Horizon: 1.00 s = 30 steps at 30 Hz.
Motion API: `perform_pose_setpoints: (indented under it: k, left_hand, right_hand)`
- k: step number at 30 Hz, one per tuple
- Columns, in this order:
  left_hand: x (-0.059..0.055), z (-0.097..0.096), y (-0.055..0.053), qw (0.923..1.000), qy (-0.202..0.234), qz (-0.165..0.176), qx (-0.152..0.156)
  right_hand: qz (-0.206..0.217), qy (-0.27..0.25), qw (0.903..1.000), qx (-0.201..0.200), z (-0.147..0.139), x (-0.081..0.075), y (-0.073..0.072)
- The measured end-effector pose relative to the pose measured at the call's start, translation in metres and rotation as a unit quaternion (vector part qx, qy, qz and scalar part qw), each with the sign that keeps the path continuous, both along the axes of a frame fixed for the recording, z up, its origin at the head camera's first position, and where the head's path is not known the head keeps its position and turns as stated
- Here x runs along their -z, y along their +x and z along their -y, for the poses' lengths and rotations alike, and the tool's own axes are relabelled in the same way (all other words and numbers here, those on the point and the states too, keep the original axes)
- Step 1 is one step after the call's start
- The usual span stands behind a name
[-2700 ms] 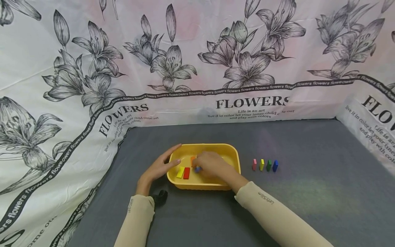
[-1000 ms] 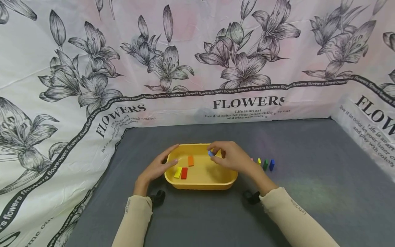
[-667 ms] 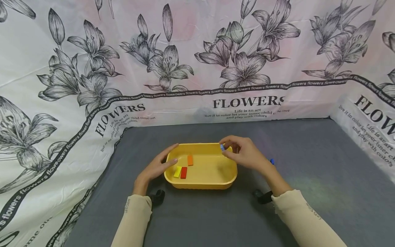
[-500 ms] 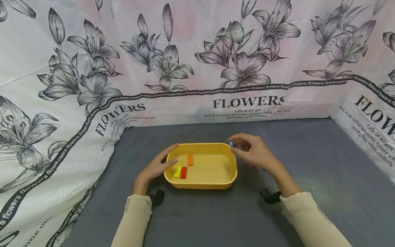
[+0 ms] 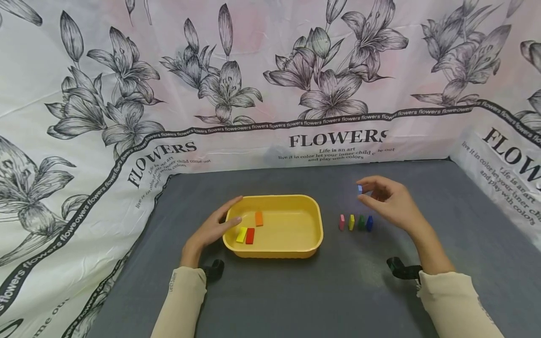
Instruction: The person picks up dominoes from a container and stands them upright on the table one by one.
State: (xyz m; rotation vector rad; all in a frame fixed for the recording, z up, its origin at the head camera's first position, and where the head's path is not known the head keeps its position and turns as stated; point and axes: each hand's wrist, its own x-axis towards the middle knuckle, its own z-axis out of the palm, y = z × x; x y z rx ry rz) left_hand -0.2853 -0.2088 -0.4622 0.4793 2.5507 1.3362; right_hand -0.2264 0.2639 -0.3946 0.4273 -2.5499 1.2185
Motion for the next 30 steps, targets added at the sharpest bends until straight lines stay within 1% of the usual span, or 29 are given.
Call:
perform_pose_setpoints:
  k: [7, 11, 17, 22, 28, 30]
  left_hand:
    - [0.002, 0.001, 0.0, 1.0, 0.0, 0.005, -0.003]
    - [0.002, 0.0, 0.0, 0.9999, -0.003, 0.009, -0.006]
    - [0.003, 0.0, -0.002, 0.9999, -0.003, 0.015, -0.005]
    - [0.001, 0.0, 0.0, 0.9999, -0.008, 0.013, -0.005]
    - [0.002, 0.001, -0.001, 0.9999, 0.004, 0.009, -0.005]
    - [-0.01, -0.002, 0.006, 0.9999, 0.002, 0.016, -0.003]
  right_hand:
    - [0.044, 0.02, 0.9983, 0.032, -0.025, 0.004, 0.007]
    - [0.079, 0.033, 0.996, 0.028, -0.04, 0.008, 0.009]
    - [0.145, 0.072, 0.9868, 0.008, -0.054, 0.018, 0.008]
    - [0.16, 0.078, 0.9839, -0.01, -0.059, 0.027, 0.009]
    - [0.169, 0.068, 0.9827, -0.032, -0.061, 0.032, 0.009]
    - [0.171, 0.069, 0.9821, -0.04, -0.061, 0.033, 0.008]
